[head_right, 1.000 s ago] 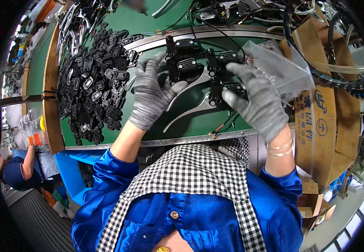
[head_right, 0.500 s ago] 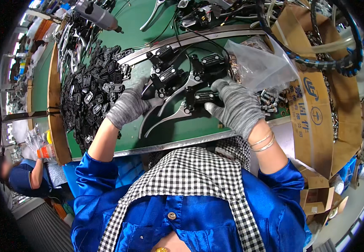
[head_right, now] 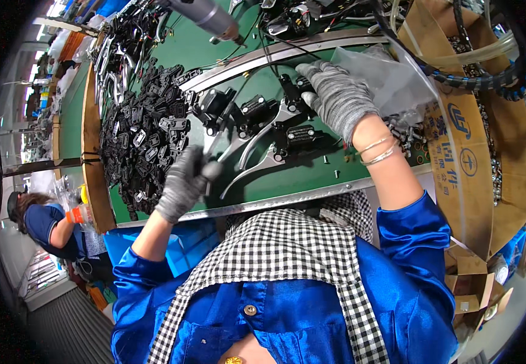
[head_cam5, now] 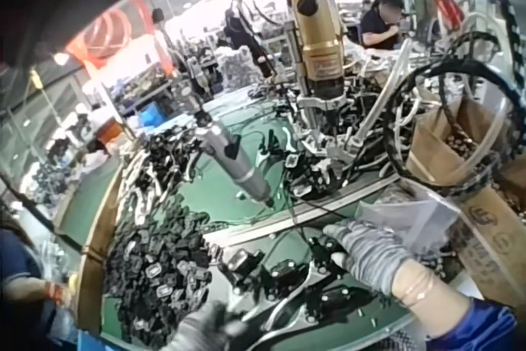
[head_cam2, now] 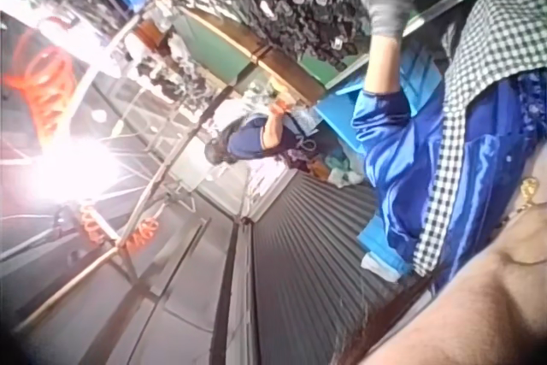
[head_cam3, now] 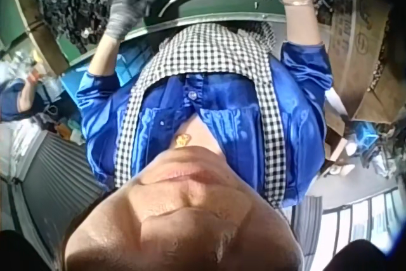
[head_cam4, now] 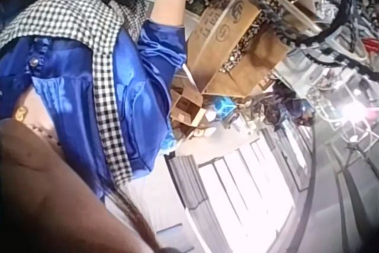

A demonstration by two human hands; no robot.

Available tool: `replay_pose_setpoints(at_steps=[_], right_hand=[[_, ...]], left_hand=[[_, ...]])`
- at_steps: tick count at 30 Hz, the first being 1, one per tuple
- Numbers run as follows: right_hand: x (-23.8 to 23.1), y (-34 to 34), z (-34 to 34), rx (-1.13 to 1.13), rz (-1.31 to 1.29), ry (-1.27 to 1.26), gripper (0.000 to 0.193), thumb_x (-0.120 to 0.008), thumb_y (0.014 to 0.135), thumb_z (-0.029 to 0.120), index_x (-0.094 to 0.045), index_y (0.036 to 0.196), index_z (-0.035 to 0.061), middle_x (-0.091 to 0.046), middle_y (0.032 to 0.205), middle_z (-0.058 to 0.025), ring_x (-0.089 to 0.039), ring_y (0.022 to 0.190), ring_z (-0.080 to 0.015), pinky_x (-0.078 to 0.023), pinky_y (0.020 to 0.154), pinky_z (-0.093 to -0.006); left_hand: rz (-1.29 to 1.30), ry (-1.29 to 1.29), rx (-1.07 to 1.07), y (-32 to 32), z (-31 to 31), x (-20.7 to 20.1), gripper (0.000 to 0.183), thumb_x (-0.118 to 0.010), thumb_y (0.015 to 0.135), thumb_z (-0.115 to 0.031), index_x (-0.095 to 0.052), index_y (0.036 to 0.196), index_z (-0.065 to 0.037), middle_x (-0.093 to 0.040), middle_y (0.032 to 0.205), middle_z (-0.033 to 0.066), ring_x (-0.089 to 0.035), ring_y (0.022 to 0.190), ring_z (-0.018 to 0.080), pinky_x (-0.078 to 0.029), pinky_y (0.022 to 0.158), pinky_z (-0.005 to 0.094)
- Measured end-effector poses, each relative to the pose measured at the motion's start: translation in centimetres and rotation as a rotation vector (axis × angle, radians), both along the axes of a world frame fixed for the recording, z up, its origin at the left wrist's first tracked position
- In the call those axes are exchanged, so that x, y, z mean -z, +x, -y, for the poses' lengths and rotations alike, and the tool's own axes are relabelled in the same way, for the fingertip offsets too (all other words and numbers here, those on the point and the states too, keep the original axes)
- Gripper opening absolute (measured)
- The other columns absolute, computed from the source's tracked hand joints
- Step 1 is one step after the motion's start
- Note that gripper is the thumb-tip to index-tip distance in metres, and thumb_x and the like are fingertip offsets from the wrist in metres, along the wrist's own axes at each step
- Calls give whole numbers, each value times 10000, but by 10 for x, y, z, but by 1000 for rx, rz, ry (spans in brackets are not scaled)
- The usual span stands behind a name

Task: Assembling small mechanical components using a specialized pressing tool at a manufacturing workstation.

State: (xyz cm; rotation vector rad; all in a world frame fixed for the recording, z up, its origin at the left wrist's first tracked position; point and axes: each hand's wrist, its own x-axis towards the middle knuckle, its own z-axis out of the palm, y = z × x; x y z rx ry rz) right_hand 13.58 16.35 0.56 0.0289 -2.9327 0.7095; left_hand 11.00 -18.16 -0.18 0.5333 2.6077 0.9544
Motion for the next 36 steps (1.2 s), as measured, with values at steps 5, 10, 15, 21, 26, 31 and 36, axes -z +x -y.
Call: replay_pose_setpoints(at_steps=[5,10,15,21,26,31,36], right_hand=[[4,-11,9,-57,19,10,441,-685,790,84,-558,1212,80,-568,1106,-134,-561,1057,-327,-461,938,-393],[10,-5,8,-75,-35,-65,436,-732,747,100,-599,1160,70,-534,1112,-112,-557,1035,-318,-470,923,-392],[1,-5,22,-85,-61,-78,424,-771,719,123,-631,1118,86,-513,1103,-113,-561,991,-287,-484,891,-359],[23,-26,38,-127,-82,-49,375,-724,779,221,-610,1031,-33,-520,979,-162,-551,926,-317,-466,857,-385],[28,-20,26,-218,-65,-180,445,-682,822,331,-631,1077,-31,-533,1100,-231,-545,1048,-375,-440,950,-411],[30,-13,24,-156,-83,-163,397,-661,849,286,-623,1114,-7,-538,1108,-210,-546,1047,-371,-435,953,-414],[18,7,30,-41,-210,-332,348,-680,846,207,-592,1109,-2,-568,1065,-137,-565,1010,-297,-463,898,-357]], left_hand=[[-15,-433,75,-10,-35,-17,379,-743,779,-253,-564,1019,-20,-650,807,183,-649,755,323,-509,682,420],[379,195,-145,-28,-23,-11,198,-602,883,-131,-581,1037,-9,-672,922,99,-628,799,183,-504,708,310],[206,468,-102,-6,-36,-19,223,-617,890,-36,-513,1087,-19,-585,1014,46,-523,889,87,-462,789,254],[-159,-176,69,-3,-74,-6,471,-810,708,-199,-510,1037,-47,-598,889,154,-597,851,329,-516,725,405],[-558,-537,91,-26,-86,-7,535,-763,715,-250,-510,1109,9,-572,1118,253,-579,1010,389,-501,807,457],[-397,-279,232,-58,-87,1,466,-743,748,-163,-525,1127,0,-663,945,139,-647,842,302,-522,768,395],[36,-318,225,-81,-72,7,385,-788,773,-243,-585,1001,-7,-654,800,84,-607,698,204,-504,645,343]])
